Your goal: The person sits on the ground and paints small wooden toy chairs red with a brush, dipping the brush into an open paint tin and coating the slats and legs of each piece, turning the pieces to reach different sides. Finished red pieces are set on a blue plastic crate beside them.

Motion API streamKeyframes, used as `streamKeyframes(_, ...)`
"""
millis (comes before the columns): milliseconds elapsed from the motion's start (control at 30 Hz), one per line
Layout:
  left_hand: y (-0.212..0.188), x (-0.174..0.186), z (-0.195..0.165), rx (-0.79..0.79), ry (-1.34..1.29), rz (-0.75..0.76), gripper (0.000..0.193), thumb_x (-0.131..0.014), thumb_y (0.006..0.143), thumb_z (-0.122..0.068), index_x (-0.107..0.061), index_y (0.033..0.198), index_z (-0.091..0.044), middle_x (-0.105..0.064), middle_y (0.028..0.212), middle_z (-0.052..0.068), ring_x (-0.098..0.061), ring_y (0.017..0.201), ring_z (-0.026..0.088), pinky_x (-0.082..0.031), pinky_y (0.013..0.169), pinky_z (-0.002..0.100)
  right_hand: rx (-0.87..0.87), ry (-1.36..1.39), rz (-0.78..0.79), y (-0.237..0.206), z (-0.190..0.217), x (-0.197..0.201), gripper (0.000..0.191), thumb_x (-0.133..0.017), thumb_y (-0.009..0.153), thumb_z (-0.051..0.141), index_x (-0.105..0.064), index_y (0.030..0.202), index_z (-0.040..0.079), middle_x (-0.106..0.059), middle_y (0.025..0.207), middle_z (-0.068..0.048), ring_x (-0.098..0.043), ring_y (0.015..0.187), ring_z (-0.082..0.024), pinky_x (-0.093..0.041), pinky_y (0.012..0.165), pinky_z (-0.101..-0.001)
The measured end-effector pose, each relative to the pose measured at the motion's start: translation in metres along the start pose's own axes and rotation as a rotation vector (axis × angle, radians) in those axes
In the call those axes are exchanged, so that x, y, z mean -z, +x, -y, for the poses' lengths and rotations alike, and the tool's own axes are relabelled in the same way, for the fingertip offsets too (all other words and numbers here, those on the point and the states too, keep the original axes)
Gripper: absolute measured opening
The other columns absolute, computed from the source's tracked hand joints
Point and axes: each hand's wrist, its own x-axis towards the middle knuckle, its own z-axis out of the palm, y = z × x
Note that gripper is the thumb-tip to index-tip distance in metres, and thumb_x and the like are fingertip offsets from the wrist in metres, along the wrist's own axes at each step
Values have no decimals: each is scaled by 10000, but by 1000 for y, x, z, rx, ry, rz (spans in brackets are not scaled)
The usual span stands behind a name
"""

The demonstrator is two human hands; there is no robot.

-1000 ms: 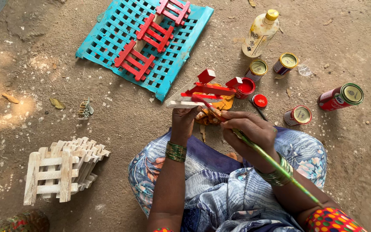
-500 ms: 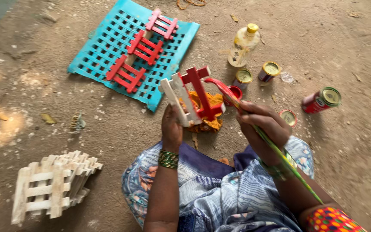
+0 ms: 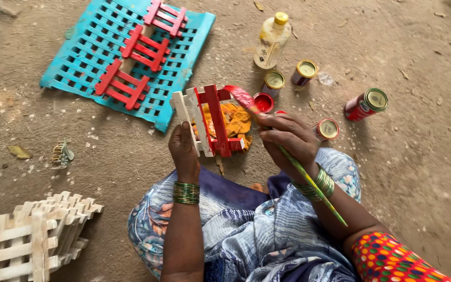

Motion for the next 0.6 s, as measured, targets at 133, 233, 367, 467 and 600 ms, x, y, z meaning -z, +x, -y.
streamKeyframes(133, -2, -1, -2, -40, 84, 49, 319, -641, 1064, -356, -632, 888, -91, -594, 768, -37, -554, 689, 45, -478, 633, 236, -34, -6, 42, -4, -5, -4, 171, -820, 850, -17, -699, 956, 40, -739, 1171, -144, -740, 1070, -302, -594, 924, -406)
streamKeyframes(233, -2, -2, -1, 1, 64, 56, 331, -642, 1063, -352, -615, 855, -96, -594, 740, -29, -545, 671, 49, -458, 619, 231, -46, -33, 56, -9, -7, -6, 161, -821, 855, -22, -708, 952, 40, -741, 1180, -139, -743, 1078, -302, -601, 925, -394)
streamKeyframes(367, -3, -3, 0, -18, 90, 32, 323, -647, 1045, -355, -633, 851, -96, -597, 754, -35, -554, 683, 48, -468, 643, 227, -61, -4, 137, -13, -8, -3, 155, -811, 837, -26, -713, 941, 35, -748, 1163, -136, -747, 1058, -296, -610, 920, -392)
streamKeyframes(467, -2, -5, 0, 6, 80, 39, 328, -660, 1054, -355, -638, 859, -92, -575, 763, -43, -487, 691, 24, -420, 619, 221, -46, -8, 86, -12, -10, 2, 157, -819, 847, -23, -714, 943, 44, -747, 1150, -112, -753, 1056, -278, -613, 938, -400)
streamKeyframes(600, -2, -6, 0, 35, 98, 45, 320, -653, 1023, -371, -637, 845, -106, -602, 728, -34, -561, 655, 46, -471, 594, 225, -57, -28, 42, -7, -15, 6, 161, -825, 872, -26, -703, 958, 33, -742, 1178, -122, -744, 1078, -286, -619, 944, -392)
